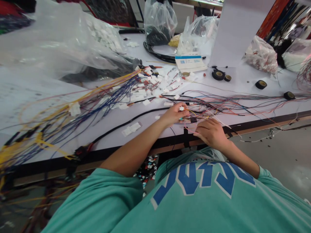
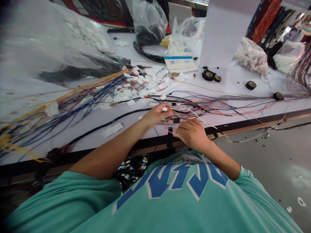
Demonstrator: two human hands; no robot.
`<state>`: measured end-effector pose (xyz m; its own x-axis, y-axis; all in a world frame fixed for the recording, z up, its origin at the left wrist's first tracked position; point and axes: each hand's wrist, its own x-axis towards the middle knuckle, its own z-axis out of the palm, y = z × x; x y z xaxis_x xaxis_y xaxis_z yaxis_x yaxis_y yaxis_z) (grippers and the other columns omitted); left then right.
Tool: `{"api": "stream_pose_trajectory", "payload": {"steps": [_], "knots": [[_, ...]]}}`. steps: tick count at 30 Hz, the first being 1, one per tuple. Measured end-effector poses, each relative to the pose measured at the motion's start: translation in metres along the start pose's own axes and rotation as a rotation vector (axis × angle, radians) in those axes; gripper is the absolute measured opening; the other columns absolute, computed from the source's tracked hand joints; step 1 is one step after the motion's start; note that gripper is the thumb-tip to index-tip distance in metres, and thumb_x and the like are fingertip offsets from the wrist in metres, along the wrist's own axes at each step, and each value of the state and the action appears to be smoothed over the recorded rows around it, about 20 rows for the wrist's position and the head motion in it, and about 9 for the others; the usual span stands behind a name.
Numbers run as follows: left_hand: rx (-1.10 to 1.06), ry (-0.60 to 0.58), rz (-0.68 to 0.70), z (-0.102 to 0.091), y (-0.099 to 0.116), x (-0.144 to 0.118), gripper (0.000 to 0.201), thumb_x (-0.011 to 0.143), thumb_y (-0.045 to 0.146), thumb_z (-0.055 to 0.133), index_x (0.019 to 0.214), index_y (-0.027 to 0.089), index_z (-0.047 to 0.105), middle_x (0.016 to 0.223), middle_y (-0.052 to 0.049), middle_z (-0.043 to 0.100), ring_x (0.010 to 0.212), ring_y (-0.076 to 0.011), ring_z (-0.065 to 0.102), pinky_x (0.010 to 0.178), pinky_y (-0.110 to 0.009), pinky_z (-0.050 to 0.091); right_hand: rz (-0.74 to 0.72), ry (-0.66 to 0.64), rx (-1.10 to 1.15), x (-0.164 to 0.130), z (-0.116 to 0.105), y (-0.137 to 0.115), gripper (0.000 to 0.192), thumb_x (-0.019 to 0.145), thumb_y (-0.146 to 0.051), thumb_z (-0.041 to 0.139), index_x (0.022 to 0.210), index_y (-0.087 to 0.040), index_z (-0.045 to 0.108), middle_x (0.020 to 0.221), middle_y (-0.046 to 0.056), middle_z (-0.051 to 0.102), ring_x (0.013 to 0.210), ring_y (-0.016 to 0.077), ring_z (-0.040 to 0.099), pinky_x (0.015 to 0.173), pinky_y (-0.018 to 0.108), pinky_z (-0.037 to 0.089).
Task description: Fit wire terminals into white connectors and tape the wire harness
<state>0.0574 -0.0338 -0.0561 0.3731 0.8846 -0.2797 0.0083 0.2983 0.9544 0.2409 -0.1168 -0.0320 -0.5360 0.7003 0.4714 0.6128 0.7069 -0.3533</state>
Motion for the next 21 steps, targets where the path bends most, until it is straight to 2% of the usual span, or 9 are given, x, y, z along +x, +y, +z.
{"api": "stream_pose_trajectory", "payload": {"steps": [3,5,8,12,14,17,21], "knots": [[0.003,0.044,0.033,-0.002,0.001,0.0,0.034,0.061,0.032,0.073,0.083,0.019,0.051,0.063,0.005,0.055,0.051,-0.0074,0.05,0.044,-0.016,0.037,-0.052,0.135,0.271,-0.013,-0.016,0.003,0.023,0.091,-0.029,0.05,0.081,-0.019,0.067,0.076,0.006,0.068,0.071,0.0151,0.062,0.064,0.028,0.048],[-0.008,0.059,0.061,-0.005,0.0,0.002,0.035,0.06,0.032,0.074,0.085,0.018,0.053,0.063,0.005,0.054,0.05,-0.0067,0.048,0.043,-0.016,0.036,0.022,0.212,0.488,-0.026,-0.029,0.007,0.019,0.089,-0.029,0.053,0.083,-0.021,0.068,0.075,0.005,0.068,0.072,0.0151,0.063,0.064,0.028,0.049],[-0.035,0.067,0.102,-0.009,-0.003,0.007,0.04,0.056,0.033,0.077,0.086,0.017,0.056,0.064,0.004,0.053,0.049,-0.006,0.046,0.041,-0.017,0.035,0.248,0.348,0.732,-0.047,-0.045,0.014,0.018,0.082,-0.038,0.062,0.073,-0.024,0.07,0.071,0.003,0.068,0.072,0.0172,0.064,0.068,0.032,0.052],[-0.042,0.082,0.169,-0.016,-0.007,0.01,0.047,0.053,0.036,0.079,0.089,0.014,0.059,0.064,0.004,0.054,0.048,-0.0051,0.043,0.039,-0.017,0.034,0.639,0.523,0.899,-0.076,-0.059,0.025,0.022,0.064,-0.043,0.076,0.057,-0.024,0.069,0.069,0.003,0.069,0.071,0.0175,0.066,0.07,0.033,0.055],[-0.03,0.083,0.199,-0.018,-0.006,0.01,0.045,0.055,0.037,0.078,0.089,0.014,0.06,0.063,0.004,0.052,0.049,-0.0052,0.042,0.04,-0.017,0.035,0.879,0.538,0.955,-0.089,-0.064,0.03,0.022,0.058,-0.042,0.08,0.058,-0.023,0.07,0.071,0.003,0.07,0.071,0.0167,0.067,0.066,0.03,0.056],[0.019,0.099,0.205,-0.018,-0.004,0.009,0.04,0.059,0.038,0.074,0.089,0.015,0.06,0.064,0.004,0.051,0.053,-0.0068,0.045,0.041,-0.017,0.037,1.198,0.472,1.03,-0.104,-0.07,0.033,0.028,0.05,-0.041,0.084,0.065,-0.021,0.072,0.07,0.003,0.07,0.063,0.015,0.066,0.053,0.024,0.054],[0.081,0.145,0.175,-0.017,-0.001,0.009,0.033,0.067,0.037,0.069,0.09,0.016,0.056,0.066,0.004,0.052,0.054,-0.0068,0.048,0.043,-0.016,0.039,1.407,0.355,1.029,-0.115,-0.072,0.032,0.037,0.043,-0.043,0.085,0.067,-0.019,0.07,0.064,0.003,0.067,0.049,0.0108,0.059,0.039,0.019,0.045]]}}
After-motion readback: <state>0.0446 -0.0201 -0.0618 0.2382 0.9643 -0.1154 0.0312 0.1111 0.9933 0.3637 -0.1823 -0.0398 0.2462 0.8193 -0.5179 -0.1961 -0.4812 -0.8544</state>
